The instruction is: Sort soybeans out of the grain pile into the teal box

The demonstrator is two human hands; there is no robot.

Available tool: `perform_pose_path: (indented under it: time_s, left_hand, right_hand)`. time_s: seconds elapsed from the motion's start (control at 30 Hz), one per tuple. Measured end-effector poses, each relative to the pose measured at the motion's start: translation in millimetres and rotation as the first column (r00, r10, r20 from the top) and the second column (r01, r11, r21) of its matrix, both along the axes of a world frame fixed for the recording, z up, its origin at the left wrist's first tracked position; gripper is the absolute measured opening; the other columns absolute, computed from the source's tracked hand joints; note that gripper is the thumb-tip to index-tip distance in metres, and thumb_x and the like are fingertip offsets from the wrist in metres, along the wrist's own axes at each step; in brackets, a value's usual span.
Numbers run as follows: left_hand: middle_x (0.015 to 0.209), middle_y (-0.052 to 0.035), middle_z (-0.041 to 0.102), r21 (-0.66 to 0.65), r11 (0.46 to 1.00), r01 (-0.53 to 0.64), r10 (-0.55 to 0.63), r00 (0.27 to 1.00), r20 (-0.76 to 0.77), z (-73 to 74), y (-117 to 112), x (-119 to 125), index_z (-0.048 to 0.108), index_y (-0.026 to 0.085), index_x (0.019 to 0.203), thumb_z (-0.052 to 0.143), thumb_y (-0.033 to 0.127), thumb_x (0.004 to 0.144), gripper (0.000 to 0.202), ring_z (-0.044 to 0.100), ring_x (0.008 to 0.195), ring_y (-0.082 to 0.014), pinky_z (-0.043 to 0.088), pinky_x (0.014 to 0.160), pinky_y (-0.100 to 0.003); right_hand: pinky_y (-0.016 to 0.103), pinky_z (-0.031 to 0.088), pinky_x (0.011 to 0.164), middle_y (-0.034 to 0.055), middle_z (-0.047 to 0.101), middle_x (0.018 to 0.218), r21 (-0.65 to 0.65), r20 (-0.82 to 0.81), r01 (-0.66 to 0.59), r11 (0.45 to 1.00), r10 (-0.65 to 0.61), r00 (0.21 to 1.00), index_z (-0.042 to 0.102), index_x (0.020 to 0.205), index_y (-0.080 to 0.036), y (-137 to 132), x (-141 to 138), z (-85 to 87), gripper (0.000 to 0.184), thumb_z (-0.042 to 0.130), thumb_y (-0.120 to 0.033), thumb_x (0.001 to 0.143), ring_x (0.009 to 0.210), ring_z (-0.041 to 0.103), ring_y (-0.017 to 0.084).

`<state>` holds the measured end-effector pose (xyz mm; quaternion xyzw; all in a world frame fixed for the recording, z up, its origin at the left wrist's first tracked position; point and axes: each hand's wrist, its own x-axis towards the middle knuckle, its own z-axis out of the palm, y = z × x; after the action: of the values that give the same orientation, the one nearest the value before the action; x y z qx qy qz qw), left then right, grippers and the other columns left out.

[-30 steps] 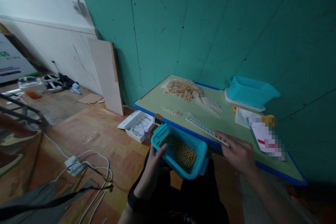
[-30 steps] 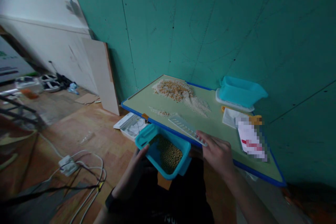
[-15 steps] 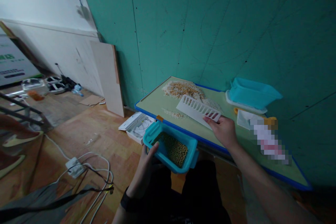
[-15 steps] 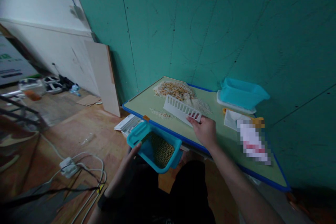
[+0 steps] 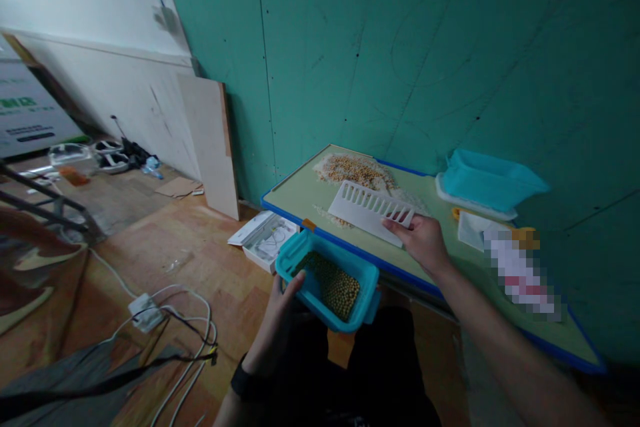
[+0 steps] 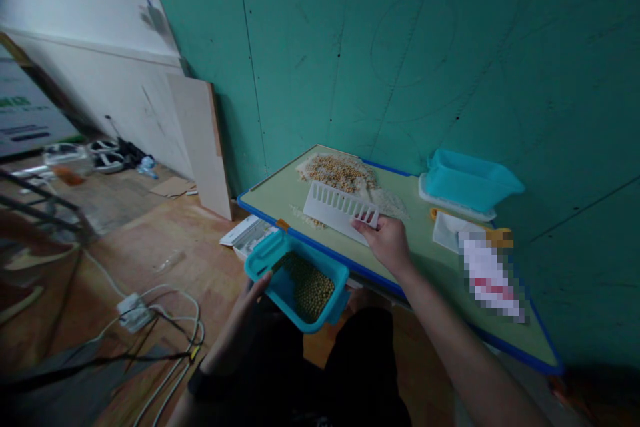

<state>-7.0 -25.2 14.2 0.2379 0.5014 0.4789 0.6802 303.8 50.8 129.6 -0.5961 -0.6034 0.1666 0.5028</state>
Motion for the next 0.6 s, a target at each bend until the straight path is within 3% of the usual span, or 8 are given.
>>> perform_pose_path:
  time_s: [0.13, 0.23, 0.3, 0.4, 0.5, 0.6]
  left_hand:
    - [0.167, -0.0155, 0.067, 0.011, 1.0, -0.003, 0.003, 1.0, 0.001, 0.8, -2.4, -0.1, 0.05, 0.038, 0.169, 0.094, 0.067, 0.088, 0.096, 0.076, 0.137, -0.0441, 0.072, 0.097, -0.053]
    - [0.165, -0.0166, 0.069, 0.015, 1.0, 0.004, -0.004, 1.0, 0.02, -4.2, -2.2, 0.5, 0.05, 0.036, 0.17, 0.094, 0.067, 0.088, 0.098, 0.077, 0.136, -0.0445, 0.072, 0.097, -0.053]
    - [0.165, -0.0173, 0.069, 0.016, 1.0, 0.008, -0.009, 1.0, 0.024, -7.0, -1.5, 1.6, 0.048, 0.036, 0.173, 0.093, 0.067, 0.089, 0.1, 0.077, 0.136, -0.0448, 0.073, 0.096, -0.054]
    - [0.165, -0.0167, 0.069, -0.007, 1.0, -0.003, 0.004, 1.0, 0.013, -6.2, -0.6, 3.2, 0.046, 0.038, 0.174, 0.093, 0.064, 0.091, 0.099, 0.081, 0.13, -0.043, 0.073, 0.096, -0.054]
    - [0.161, -0.0169, 0.072, -0.04, 0.999, -0.032, 0.033, 0.999, 0.026, -1.8, -0.5, 3.5, 0.045, 0.037, 0.175, 0.097, 0.06, 0.089, 0.103, 0.083, 0.127, -0.0422, 0.074, 0.096, -0.054]
    - [0.156, -0.0176, 0.075, -0.045, 0.998, -0.04, 0.042, 0.998, 0.053, 0.1, -1.0, 2.8, 0.045, 0.037, 0.176, 0.099, 0.06, 0.085, 0.108, 0.082, 0.128, -0.0431, 0.073, 0.097, -0.055]
  right_hand:
    - [0.04, 0.07, 0.066, 0.0108, 0.091, 0.089, 0.161, 0.148, 0.035, 0.986, -0.06, 0.987, 0.093, 0.089, -0.022, -28.1, -6.2, -2.6, 0.037, 0.083, -0.057, 0.095, 0.081, 0.09, 0.036]
    - [0.036, 0.074, 0.075, 0.0055, 0.092, 0.095, 0.35, 0.364, -0.081, 0.933, -0.056, 0.93, 0.093, 0.105, -0.028, -60.5, -18.6, -11.3, 0.016, 0.078, -0.027, 0.102, 0.076, 0.09, 0.029]
    - [0.033, 0.075, 0.086, 0.004, 0.093, 0.109, 0.432, 0.474, -0.244, 0.869, 0.011, 0.88, 0.091, 0.123, -0.028, -77.0, -29.4, -17.8, 0.037, 0.068, -0.009, 0.102, 0.085, 0.091, 0.025]
    - [0.033, 0.075, 0.098, 0.0077, 0.091, 0.126, 0.44, 0.612, -0.421, 0.793, 0.079, 0.787, 0.081, 0.146, -0.022, -86.5, -40.4, -25.0, 0.063, 0.054, 0.004, 0.095, 0.103, 0.092, 0.023]
    - [0.035, 0.075, 0.102, 0.0104, 0.09, 0.131, 0.418, 0.683, -0.471, 0.777, 0.074, 0.727, 0.074, 0.156, -0.018, -86.5, -35.8, -28.0, 0.073, 0.051, 0.005, 0.091, 0.113, 0.09, 0.024]
    - [0.035, 0.074, 0.103, 0.0114, 0.09, 0.131, 0.41, 0.691, -0.467, 0.784, 0.068, 0.72, 0.071, 0.159, -0.018, -91.2, -16.3, -27.8, 0.075, 0.052, 0.004, 0.09, 0.114, 0.09, 0.025]
